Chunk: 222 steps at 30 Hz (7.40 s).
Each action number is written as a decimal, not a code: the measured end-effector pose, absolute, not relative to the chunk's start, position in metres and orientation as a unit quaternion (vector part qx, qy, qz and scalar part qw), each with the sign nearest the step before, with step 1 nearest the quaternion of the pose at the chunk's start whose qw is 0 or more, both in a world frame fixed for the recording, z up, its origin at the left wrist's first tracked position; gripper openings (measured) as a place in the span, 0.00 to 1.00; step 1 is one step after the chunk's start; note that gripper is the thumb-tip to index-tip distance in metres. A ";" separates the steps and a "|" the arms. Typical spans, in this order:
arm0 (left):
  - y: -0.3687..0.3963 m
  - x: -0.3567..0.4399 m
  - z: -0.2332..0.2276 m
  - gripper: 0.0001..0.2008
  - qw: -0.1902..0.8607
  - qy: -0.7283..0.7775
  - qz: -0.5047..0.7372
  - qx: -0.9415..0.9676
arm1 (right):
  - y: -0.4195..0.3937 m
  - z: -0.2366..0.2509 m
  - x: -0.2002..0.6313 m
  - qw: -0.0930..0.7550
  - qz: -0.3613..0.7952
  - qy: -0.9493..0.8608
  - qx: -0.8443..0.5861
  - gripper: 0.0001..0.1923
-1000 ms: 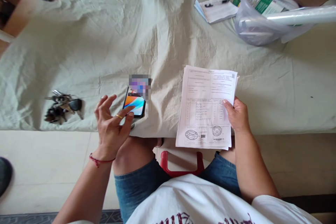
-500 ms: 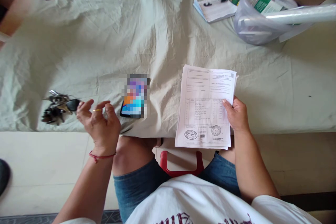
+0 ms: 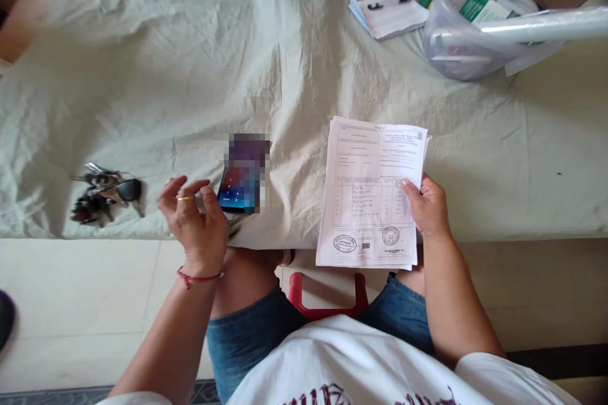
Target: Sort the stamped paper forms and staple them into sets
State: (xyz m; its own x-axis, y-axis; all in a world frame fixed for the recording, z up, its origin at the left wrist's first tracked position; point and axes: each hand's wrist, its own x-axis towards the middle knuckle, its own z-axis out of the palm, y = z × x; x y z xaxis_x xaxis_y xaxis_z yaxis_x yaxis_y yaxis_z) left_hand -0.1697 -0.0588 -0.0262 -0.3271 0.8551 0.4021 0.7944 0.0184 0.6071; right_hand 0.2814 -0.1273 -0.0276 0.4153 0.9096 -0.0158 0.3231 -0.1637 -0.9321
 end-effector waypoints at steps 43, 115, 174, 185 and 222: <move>-0.069 -0.152 -0.023 0.13 0.009 0.685 0.326 0.651 | -0.126 -0.029 0.281 0.470 0.301 -0.444 -0.700 0.24; -0.035 -0.002 -0.008 0.27 0.644 0.444 0.468 0.411 | -0.137 -0.021 0.282 0.599 0.324 -0.328 -0.655 0.23; -0.035 -0.013 -0.017 0.20 0.523 0.478 0.514 0.484 | -0.129 -0.021 0.288 0.683 0.217 -0.254 -0.649 0.18; -0.040 -0.010 -0.009 0.12 0.504 0.456 0.470 0.562 | -0.128 -0.021 0.277 0.673 0.223 -0.277 -0.648 0.18; -0.031 -0.008 -0.017 0.22 0.576 0.448 0.530 0.432 | -0.124 -0.015 0.293 0.725 0.276 -0.166 -0.609 0.21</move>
